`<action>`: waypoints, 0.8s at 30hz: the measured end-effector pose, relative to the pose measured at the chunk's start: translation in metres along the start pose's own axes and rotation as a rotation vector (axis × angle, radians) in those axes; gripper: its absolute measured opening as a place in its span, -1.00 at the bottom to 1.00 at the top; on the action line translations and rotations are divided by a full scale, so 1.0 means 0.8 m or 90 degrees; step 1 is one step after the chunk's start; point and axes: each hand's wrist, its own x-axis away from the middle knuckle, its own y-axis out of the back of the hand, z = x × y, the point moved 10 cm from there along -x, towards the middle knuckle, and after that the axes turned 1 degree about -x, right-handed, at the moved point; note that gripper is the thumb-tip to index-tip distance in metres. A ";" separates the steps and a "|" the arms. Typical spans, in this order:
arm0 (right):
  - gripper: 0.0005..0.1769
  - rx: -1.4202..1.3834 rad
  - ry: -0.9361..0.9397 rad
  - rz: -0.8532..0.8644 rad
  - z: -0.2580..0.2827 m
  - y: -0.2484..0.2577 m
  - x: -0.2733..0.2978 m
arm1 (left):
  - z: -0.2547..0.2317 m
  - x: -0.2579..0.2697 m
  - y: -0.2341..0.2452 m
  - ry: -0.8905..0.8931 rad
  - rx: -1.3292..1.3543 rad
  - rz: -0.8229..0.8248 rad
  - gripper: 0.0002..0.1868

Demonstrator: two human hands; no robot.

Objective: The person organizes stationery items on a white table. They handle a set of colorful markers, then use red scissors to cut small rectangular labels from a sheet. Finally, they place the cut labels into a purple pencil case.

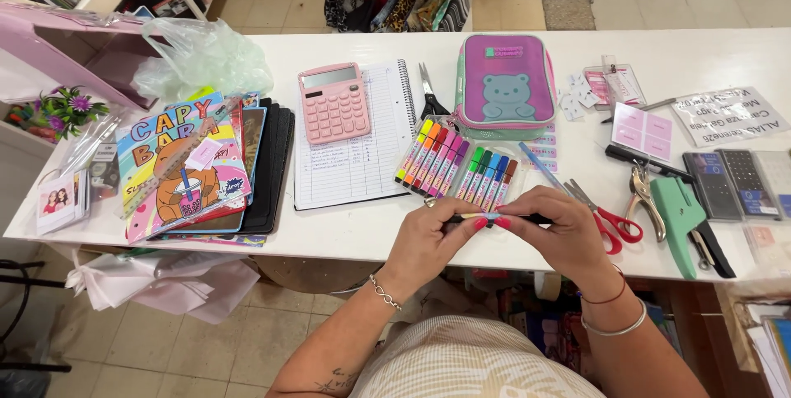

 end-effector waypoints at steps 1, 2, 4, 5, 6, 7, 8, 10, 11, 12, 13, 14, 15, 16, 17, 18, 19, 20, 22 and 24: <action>-0.88 -0.002 0.001 0.001 -0.004 0.003 -0.002 | 0.002 -0.002 0.000 0.000 -0.002 -0.002 -0.79; -0.90 0.000 0.002 0.018 -0.008 0.003 -0.003 | 0.008 -0.002 -0.003 0.024 0.021 0.012 -0.80; -0.91 0.001 0.003 0.035 -0.017 0.004 -0.002 | 0.018 -0.001 -0.007 0.047 0.043 0.026 -0.81; -0.88 -0.027 -0.026 0.018 -0.027 0.009 0.000 | 0.023 0.000 -0.009 0.061 0.052 0.036 -0.80; -0.82 -0.054 -0.055 0.000 -0.038 0.014 0.002 | 0.029 0.001 -0.011 0.075 0.061 0.046 -0.79; -0.82 -0.055 -0.055 0.001 -0.035 0.016 -0.002 | 0.028 0.000 -0.011 0.076 0.060 0.046 -0.79; -0.81 -0.022 -0.045 0.038 -0.029 0.011 -0.006 | 0.022 -0.003 -0.007 0.054 0.049 0.027 -0.79; -0.73 0.011 -0.036 0.073 -0.023 0.007 -0.010 | 0.015 -0.006 -0.005 0.033 0.036 0.011 -0.79; -0.76 0.004 -0.014 0.075 -0.016 0.007 -0.010 | 0.012 -0.006 -0.006 0.026 0.037 0.014 -0.78; -0.79 -0.003 0.007 0.077 -0.009 0.006 -0.011 | 0.010 -0.006 -0.007 0.020 0.037 0.018 -0.77; -0.79 -0.003 0.006 0.076 -0.010 0.009 -0.010 | 0.011 -0.004 -0.009 0.021 0.037 0.019 -0.77; -0.76 -0.014 0.022 0.066 -0.008 0.014 -0.010 | 0.010 -0.004 -0.009 0.012 0.038 0.009 -0.74; -0.72 -0.025 0.039 0.056 -0.006 0.019 -0.010 | 0.009 -0.003 -0.009 0.004 0.039 -0.001 -0.70; -0.72 -0.025 0.037 0.054 -0.011 0.022 -0.008 | 0.011 -0.003 -0.010 0.005 0.040 0.001 -0.70; -0.61 -0.068 -0.006 0.052 -0.025 0.024 -0.007 | 0.014 -0.002 -0.010 0.014 0.046 -0.004 -0.68; -0.50 -0.111 -0.045 0.050 -0.037 0.026 -0.006 | 0.017 -0.003 -0.009 0.022 0.051 -0.011 -0.65; -0.50 -0.111 -0.046 0.049 -0.046 0.026 -0.003 | 0.014 -0.004 -0.010 0.021 0.051 -0.010 -0.65; -0.60 -0.141 -0.067 0.033 -0.059 0.028 0.001 | 0.012 -0.005 -0.013 0.028 0.068 -0.004 -0.65; -0.70 -0.172 -0.089 0.017 -0.072 0.032 0.006 | 0.010 -0.006 -0.017 0.034 0.084 0.003 -0.65; -0.72 -0.158 -0.077 0.007 -0.070 0.039 0.008 | 0.009 -0.005 -0.021 0.039 0.048 0.006 -0.73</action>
